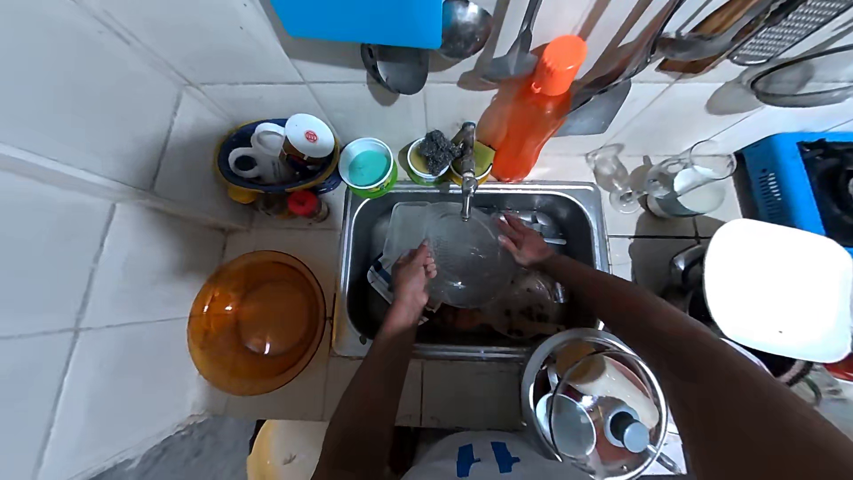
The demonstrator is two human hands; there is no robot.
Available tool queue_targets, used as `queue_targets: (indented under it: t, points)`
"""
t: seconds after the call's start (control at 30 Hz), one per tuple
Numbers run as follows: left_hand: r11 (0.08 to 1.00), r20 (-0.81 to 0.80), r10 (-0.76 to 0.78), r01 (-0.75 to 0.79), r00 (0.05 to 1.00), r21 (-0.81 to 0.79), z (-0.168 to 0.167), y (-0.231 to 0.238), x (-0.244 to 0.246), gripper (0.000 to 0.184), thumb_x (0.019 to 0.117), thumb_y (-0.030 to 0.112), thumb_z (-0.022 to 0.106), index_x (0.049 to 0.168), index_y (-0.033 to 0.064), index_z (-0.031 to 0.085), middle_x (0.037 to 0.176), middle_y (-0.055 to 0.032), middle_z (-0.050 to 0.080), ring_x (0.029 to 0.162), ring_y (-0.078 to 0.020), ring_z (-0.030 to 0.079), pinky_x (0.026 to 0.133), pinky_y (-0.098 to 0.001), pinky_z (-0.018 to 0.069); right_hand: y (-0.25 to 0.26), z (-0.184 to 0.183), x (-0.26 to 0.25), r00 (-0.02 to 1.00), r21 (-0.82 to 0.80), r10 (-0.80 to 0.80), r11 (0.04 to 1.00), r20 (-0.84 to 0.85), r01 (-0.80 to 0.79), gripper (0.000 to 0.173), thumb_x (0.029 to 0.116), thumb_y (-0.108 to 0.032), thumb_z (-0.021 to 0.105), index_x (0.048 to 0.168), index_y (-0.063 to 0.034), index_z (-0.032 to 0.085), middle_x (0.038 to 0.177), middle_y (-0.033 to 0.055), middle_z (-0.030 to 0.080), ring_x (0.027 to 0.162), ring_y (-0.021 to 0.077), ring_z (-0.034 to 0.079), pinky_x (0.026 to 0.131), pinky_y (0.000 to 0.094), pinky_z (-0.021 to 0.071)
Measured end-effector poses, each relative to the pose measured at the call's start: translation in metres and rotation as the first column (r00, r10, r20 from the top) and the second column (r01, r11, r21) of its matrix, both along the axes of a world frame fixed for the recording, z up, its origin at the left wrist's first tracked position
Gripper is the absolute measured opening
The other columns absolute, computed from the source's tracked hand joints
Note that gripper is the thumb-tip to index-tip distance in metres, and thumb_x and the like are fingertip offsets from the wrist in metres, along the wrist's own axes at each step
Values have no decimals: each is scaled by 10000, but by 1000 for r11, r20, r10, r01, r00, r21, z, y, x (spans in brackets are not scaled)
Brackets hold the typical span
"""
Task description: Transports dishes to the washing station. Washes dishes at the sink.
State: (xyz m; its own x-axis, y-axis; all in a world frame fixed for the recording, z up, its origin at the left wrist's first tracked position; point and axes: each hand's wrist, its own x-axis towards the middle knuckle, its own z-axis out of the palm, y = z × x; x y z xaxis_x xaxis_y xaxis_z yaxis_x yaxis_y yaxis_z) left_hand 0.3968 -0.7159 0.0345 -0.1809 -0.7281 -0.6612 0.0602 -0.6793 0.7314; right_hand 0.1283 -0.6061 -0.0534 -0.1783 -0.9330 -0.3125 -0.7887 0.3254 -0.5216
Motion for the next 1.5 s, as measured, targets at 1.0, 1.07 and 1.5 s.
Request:
queue_targets:
  t: [1.0, 1.07, 1.5]
  points:
    - [35, 855, 457, 955, 246, -294, 46, 10, 329, 280, 1007, 185, 604, 1174, 10, 746, 991, -258, 726, 844, -431, 727, 688, -538, 580, -56, 18, 34, 854, 511, -520, 733, -4, 449, 455, 917, -345, 758, 1105, 65, 698, 1155, 256, 693, 1054, 386, 693, 937, 585, 540]
    - [48, 858, 445, 950, 256, -308, 32, 10, 335, 288, 1010, 182, 616, 1247, 61, 727, 1048, -246, 722, 857, -418, 723, 702, -531, 577, -52, 7, 27, 835, 490, -550, 735, 24, 470, 432, 925, -330, 739, 1111, 59, 706, 1152, 262, 699, 1072, 412, 685, 943, 622, 525]
    - [116, 934, 247, 948, 260, -295, -17, 23, 331, 343, 971, 28, 607, 1301, 60, 692, 1241, -264, 672, 1020, -507, 668, 833, -642, 531, -13, 96, 23, 520, 390, -695, 713, 496, 582, 641, 951, -39, 669, 1528, -141, 408, 1085, 181, 710, 811, 251, 724, 710, 395, 616]
